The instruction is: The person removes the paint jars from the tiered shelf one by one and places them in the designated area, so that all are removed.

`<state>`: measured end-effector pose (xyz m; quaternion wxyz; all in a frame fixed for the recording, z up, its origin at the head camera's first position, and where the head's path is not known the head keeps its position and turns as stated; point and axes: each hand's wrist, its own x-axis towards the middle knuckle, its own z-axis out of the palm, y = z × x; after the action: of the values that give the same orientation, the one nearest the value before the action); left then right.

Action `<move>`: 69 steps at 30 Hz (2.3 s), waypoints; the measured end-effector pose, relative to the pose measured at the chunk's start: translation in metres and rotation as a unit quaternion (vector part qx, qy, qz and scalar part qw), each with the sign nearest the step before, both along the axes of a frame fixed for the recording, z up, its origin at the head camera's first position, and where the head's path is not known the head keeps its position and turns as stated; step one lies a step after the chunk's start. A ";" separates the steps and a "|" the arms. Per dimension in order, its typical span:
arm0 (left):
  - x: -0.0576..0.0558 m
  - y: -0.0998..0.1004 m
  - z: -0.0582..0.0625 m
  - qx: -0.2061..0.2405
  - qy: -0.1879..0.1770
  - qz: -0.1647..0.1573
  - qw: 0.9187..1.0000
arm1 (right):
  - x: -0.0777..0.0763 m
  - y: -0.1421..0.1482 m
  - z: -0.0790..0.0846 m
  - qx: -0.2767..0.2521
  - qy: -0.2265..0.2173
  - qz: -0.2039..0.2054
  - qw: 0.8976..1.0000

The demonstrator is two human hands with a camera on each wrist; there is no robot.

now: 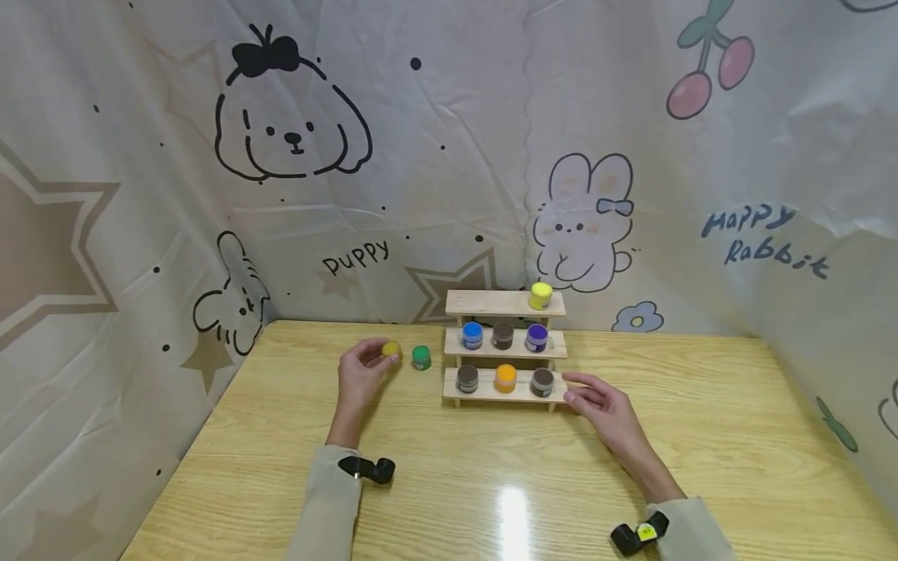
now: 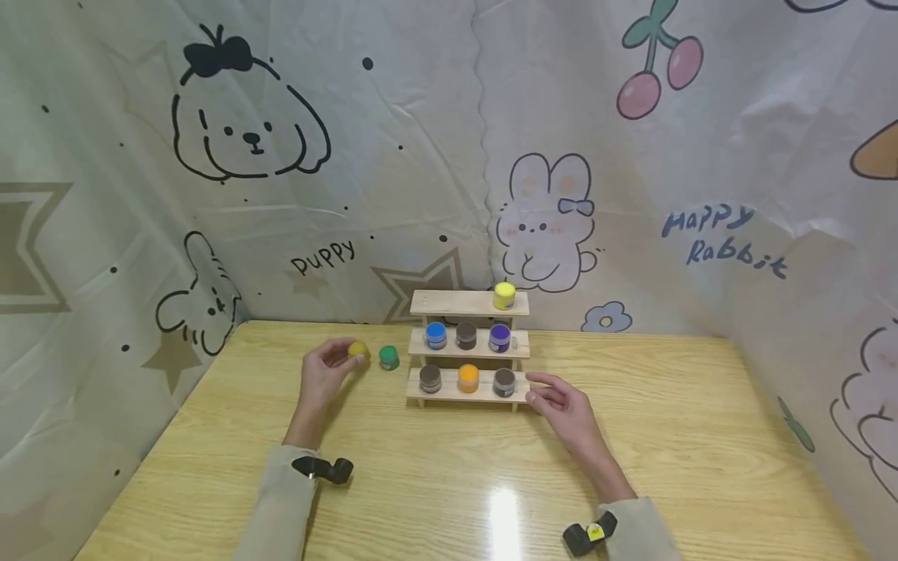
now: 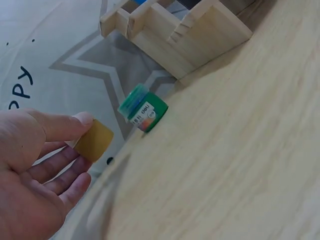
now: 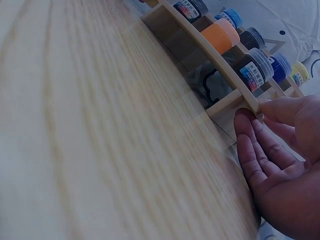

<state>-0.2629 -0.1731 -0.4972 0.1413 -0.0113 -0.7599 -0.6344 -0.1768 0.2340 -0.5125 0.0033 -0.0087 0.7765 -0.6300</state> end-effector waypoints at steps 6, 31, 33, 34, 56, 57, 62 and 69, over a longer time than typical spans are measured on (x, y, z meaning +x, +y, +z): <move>-0.001 -0.003 -0.009 -0.036 -0.007 0.012 0.999 | 0.000 0.000 0.000 0.005 -0.001 0.003 1.000; -0.004 -0.003 -0.012 -0.084 -0.041 0.003 0.996 | -0.002 0.001 -0.001 0.009 -0.002 0.003 1.000; -0.002 -0.002 -0.008 -0.083 -0.035 0.002 0.996 | -0.002 0.001 -0.001 0.006 -0.003 0.004 1.000; -0.002 -0.001 -0.005 -0.084 -0.033 0.003 0.996 | -0.002 0.001 -0.001 0.005 -0.004 0.003 1.000; 0.014 0.028 0.050 -0.078 0.091 -0.045 0.992 | -0.001 0.001 -0.001 0.002 -0.007 -0.001 1.000; 0.015 0.029 0.050 -0.079 0.093 -0.045 0.992 | 0.000 0.001 0.000 0.002 -0.007 0.000 1.000; 0.017 0.037 0.053 -0.071 0.096 -0.048 0.992 | 0.000 0.000 0.000 0.003 -0.007 -0.001 1.000; 0.020 0.052 0.064 -0.058 0.106 -0.083 0.989 | -0.002 0.000 -0.001 0.003 -0.007 -0.002 1.000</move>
<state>-0.2425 -0.1216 -0.4331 0.1672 -0.1495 -0.7723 -0.5944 -0.1783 0.2343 -0.5135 0.0081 -0.0029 0.7784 -0.6277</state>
